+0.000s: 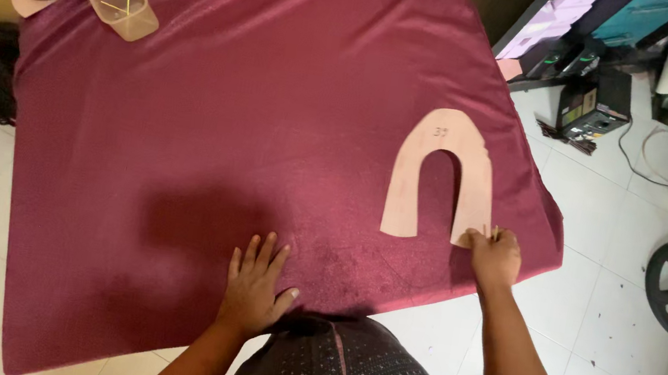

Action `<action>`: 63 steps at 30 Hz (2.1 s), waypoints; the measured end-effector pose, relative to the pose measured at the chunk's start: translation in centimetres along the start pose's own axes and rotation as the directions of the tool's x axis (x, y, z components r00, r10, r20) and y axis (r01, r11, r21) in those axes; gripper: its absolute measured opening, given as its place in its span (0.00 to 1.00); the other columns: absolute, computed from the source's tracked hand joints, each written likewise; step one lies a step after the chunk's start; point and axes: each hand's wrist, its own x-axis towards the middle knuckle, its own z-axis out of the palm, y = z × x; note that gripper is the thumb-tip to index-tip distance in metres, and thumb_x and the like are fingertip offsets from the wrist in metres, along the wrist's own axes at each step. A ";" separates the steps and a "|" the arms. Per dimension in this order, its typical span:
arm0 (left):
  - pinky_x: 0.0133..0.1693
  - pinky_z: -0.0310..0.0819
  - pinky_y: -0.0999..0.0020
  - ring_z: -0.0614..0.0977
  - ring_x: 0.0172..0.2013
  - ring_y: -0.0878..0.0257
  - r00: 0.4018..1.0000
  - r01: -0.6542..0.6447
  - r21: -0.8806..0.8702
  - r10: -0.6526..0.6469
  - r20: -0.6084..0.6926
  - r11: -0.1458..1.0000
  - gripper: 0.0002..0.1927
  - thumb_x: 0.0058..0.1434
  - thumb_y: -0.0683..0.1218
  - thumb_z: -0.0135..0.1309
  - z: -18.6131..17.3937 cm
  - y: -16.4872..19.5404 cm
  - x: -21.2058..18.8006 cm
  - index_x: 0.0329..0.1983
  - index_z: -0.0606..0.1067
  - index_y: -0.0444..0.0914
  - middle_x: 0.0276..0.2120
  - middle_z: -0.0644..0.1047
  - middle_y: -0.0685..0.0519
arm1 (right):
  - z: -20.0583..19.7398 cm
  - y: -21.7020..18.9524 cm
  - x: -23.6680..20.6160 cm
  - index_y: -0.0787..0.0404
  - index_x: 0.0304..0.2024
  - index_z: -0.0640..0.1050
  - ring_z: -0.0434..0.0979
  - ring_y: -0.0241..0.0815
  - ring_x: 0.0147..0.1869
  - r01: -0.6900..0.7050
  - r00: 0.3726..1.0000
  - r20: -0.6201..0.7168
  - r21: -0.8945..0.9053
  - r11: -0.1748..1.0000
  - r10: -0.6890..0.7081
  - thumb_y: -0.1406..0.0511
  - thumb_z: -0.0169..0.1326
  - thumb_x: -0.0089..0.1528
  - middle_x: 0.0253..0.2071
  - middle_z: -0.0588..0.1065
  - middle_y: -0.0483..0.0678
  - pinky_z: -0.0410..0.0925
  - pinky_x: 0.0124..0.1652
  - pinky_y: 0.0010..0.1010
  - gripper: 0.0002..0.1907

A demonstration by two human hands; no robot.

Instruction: The person smooths and straightens a maroon cloth over a work table, then arranges large foam letter cutouts on the cloth, aligning them by hand. They use a pin to trace around the edge of one letter and pin it in place on the fabric.

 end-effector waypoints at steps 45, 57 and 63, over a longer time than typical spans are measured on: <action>0.68 0.32 0.32 0.49 0.74 0.48 0.902 0.401 0.039 -0.387 -0.192 0.915 0.34 0.65 0.64 0.43 2.0 9.0 8.6 0.74 0.60 0.51 0.76 0.52 0.52 | -4.5 8.9 9.3 0.65 0.41 0.76 0.68 0.34 0.23 -0.032 0.976 0.205 0.476 0.879 -0.076 0.62 0.59 0.62 0.29 0.75 0.46 0.63 0.23 0.27 0.13; 0.68 0.33 0.31 0.50 0.74 0.48 0.895 0.411 0.054 -0.391 -0.215 0.910 0.36 0.63 0.63 0.46 3.1 9.1 9.1 0.73 0.60 0.51 0.75 0.54 0.52 | -4.6 8.6 9.5 0.64 0.41 0.77 0.70 0.34 0.24 -0.033 0.982 0.181 0.422 0.906 -0.048 0.60 0.60 0.62 0.29 0.76 0.47 0.65 0.23 0.28 0.14; 0.67 0.33 0.31 0.50 0.74 0.47 0.899 0.410 0.045 -0.396 -0.188 0.911 0.36 0.62 0.63 0.46 3.2 9.1 9.5 0.74 0.60 0.51 0.75 0.53 0.51 | -4.6 8.4 9.9 0.65 0.41 0.77 0.68 0.35 0.22 -0.044 0.980 0.194 0.427 0.903 -0.044 0.60 0.60 0.62 0.28 0.76 0.47 0.63 0.22 0.29 0.14</action>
